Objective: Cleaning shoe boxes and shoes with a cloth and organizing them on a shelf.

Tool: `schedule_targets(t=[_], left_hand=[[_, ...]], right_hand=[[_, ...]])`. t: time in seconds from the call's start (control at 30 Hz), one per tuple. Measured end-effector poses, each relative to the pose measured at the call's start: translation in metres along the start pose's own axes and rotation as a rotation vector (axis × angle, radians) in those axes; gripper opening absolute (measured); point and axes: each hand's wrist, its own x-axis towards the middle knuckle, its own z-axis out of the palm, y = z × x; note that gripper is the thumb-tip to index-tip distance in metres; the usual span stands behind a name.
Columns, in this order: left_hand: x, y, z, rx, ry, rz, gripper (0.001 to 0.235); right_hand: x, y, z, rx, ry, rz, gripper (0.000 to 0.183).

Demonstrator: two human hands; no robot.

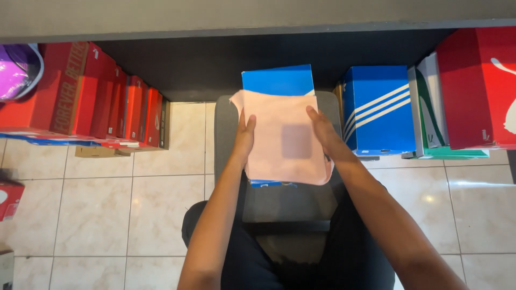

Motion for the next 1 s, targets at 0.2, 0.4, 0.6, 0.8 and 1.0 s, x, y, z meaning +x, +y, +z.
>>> schedule_targets(t=[0.2,0.4,0.6,0.8,1.0], left_hand=[[-0.045,-0.006,-0.001,0.005,-0.006,0.003,0.069],[-0.146,-0.036,-0.005,-0.100,-0.004,-0.054,0.071],[-0.203,-0.064,-0.023,0.007,-0.100,-0.315,0.078],[-0.218,-0.114,-0.033,0.168,-0.099,-0.077,0.074],[-0.286,-0.171,-0.037,0.223,0.147,-0.294,0.072]], right_hand=[[-0.044,0.035,-0.009,-0.026,0.033,-0.087,0.094],[-0.128,0.101,-0.025,-0.058,0.063,-0.038,0.097],[-0.176,0.169,-0.033,-0.047,0.024,-0.054,0.093],[-0.149,0.212,-0.027,-0.655,0.322,-0.940,0.071],[-0.140,0.155,-0.014,-1.103,0.265,-1.196,0.060]])
